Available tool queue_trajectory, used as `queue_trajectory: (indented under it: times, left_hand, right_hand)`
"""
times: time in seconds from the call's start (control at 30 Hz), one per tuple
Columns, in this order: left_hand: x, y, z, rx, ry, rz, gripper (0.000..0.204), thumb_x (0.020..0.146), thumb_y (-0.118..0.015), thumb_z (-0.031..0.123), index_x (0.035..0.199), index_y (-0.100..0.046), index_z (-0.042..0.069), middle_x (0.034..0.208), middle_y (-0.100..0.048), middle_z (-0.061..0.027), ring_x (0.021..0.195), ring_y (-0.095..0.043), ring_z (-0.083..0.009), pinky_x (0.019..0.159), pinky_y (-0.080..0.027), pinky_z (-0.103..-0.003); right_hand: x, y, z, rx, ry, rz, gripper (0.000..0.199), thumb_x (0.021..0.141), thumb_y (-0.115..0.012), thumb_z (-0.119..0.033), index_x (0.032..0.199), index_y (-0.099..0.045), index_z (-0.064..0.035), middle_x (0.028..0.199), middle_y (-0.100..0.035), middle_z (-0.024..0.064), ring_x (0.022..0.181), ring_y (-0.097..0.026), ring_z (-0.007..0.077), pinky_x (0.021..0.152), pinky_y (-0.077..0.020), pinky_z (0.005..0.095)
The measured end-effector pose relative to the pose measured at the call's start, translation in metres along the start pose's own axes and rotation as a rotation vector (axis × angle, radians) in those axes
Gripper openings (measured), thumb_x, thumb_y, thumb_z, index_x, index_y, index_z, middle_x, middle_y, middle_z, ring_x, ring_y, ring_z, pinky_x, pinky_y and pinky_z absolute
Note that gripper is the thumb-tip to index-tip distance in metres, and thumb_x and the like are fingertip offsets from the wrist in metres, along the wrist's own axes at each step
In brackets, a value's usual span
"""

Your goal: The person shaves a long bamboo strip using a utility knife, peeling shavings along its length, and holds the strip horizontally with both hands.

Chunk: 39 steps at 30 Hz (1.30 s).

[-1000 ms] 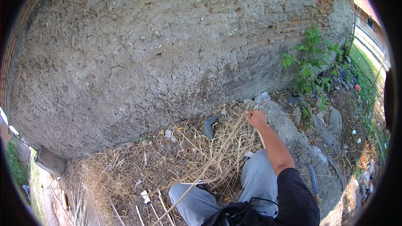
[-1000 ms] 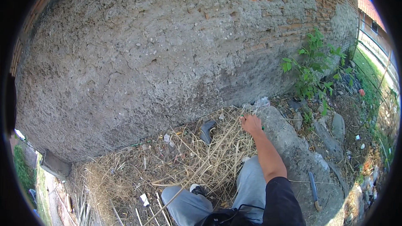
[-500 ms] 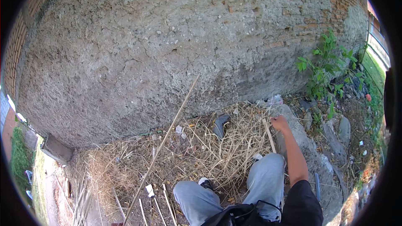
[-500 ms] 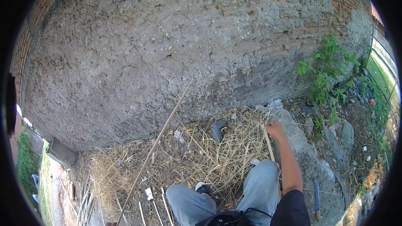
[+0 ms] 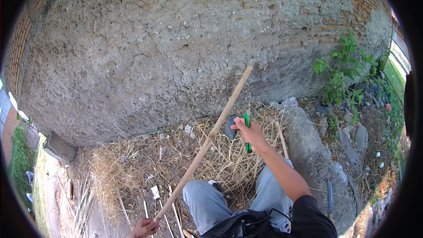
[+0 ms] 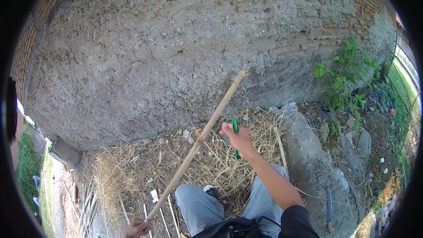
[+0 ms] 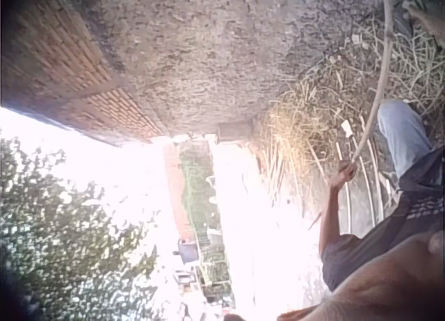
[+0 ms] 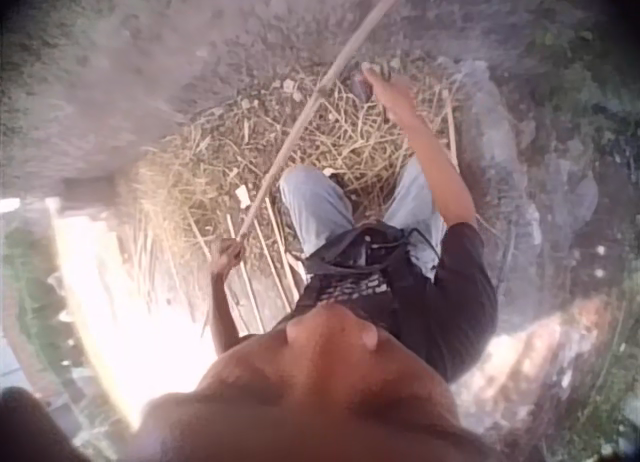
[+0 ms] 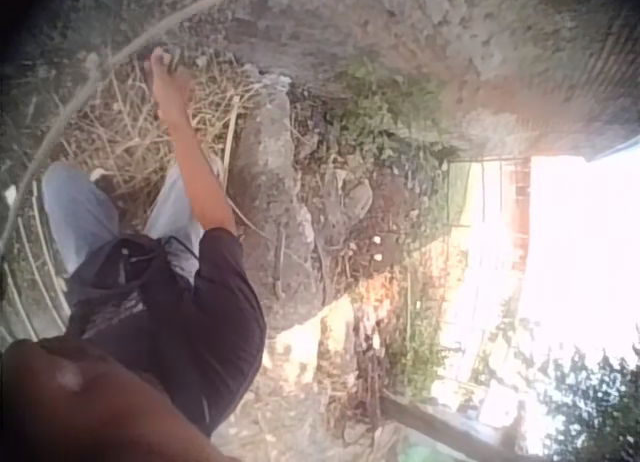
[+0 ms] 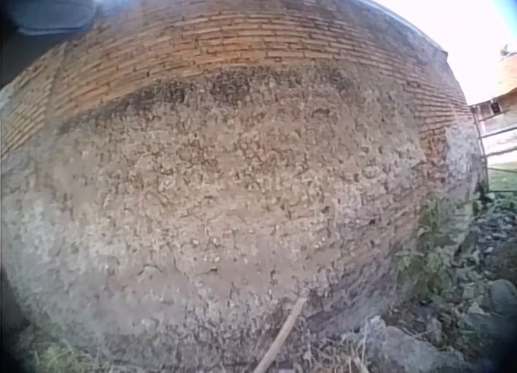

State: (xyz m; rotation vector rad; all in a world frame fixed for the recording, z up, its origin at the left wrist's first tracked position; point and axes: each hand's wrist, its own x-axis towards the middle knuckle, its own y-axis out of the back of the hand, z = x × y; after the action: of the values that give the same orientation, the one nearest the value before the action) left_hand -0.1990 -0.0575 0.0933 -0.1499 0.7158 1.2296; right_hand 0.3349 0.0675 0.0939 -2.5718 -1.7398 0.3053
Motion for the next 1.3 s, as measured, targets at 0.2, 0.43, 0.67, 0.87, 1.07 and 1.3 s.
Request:
queue_trajectory:
  times: [0.2, 0.43, 0.67, 0.87, 1.07, 1.3]
  left_hand:
    - [0.014, -0.007, 0.001, 0.328, -0.159, -0.024, 0.031, 0.094, -0.054, 0.028, 0.072, -0.062, 0.008, 0.059, -0.051, 0.0014, 0.051, -0.047, -0.0113, 0.047, -0.036, -0.028]
    - [0.029, -0.033, 0.031, 0.801, -0.173, 0.27, 0.043, 0.079, -0.074, 0.042, 0.062, -0.062, 0.004, 0.053, -0.059, -0.0135, 0.05, -0.059, -0.0313, 0.051, -0.044, -0.04]
    - [0.057, -0.06, 0.038, 0.79, -0.391, 0.631, 0.034, 0.071, -0.081, 0.031, 0.087, -0.063, 0.008, 0.059, -0.062, -0.0085, 0.057, -0.062, -0.029, 0.06, -0.046, -0.04]
    - [0.079, -0.077, 0.066, 0.716, -0.803, 0.716, 0.027, 0.069, -0.08, 0.022, 0.084, -0.064, 0.005, 0.072, -0.063, -0.0087, 0.073, -0.062, -0.03, 0.067, -0.045, -0.042]
    - [0.092, -0.105, 0.117, 0.713, -0.972, 0.719, 0.024, 0.069, -0.079, 0.019, 0.085, -0.067, 0.005, 0.08, -0.068, -0.0069, 0.08, -0.065, -0.0279, 0.092, -0.048, -0.046]
    - [0.109, -0.124, 0.132, 0.652, -1.1, 0.708, 0.025, 0.066, -0.082, 0.017, 0.084, -0.069, 0.005, 0.078, -0.068, -0.0057, 0.073, -0.062, -0.0259, 0.071, -0.047, -0.038]
  right_hand:
    - [0.008, -0.008, 0.029, 0.374, -0.032, -0.054, 0.023, 0.095, -0.06, -0.028, 0.089, -0.058, -0.0064, 0.055, -0.032, -0.009, 0.042, -0.028, 0.0028, 0.04, -0.0226, 0.0233]
    - [0.009, 0.007, 0.032, 0.445, -0.036, 0.151, 0.015, 0.09, -0.066, -0.013, 0.085, -0.052, -0.0107, 0.061, -0.043, -0.0062, 0.044, -0.033, 0.0028, 0.039, -0.0263, 0.0224]
    - [0.014, 0.014, 0.034, 0.573, -0.05, 0.289, 0.02, 0.087, -0.071, -0.014, 0.086, -0.051, -0.01, 0.066, -0.051, -0.0023, 0.045, -0.038, 0.0041, 0.039, -0.0304, 0.0234]
    - [0.03, 0.041, 0.039, 0.634, 0.008, 0.382, 0.016, 0.086, -0.071, -0.016, 0.084, -0.056, -0.013, 0.069, -0.051, -0.0046, 0.046, -0.036, 0.003, 0.04, -0.0286, 0.0216]
    - [0.035, 0.069, 0.03, 0.868, 0.074, 0.455, 0.017, 0.087, -0.071, -0.022, 0.089, -0.057, -0.014, 0.071, -0.048, -0.0054, 0.048, -0.037, 0.004, 0.042, -0.0295, 0.0217]
    - [0.029, 0.092, 0.028, 0.82, 0.172, 0.421, 0.013, 0.09, -0.067, -0.022, 0.094, -0.058, -0.0129, 0.089, -0.066, 0.0016, 0.047, -0.038, 0.004, 0.042, -0.0316, 0.0206]
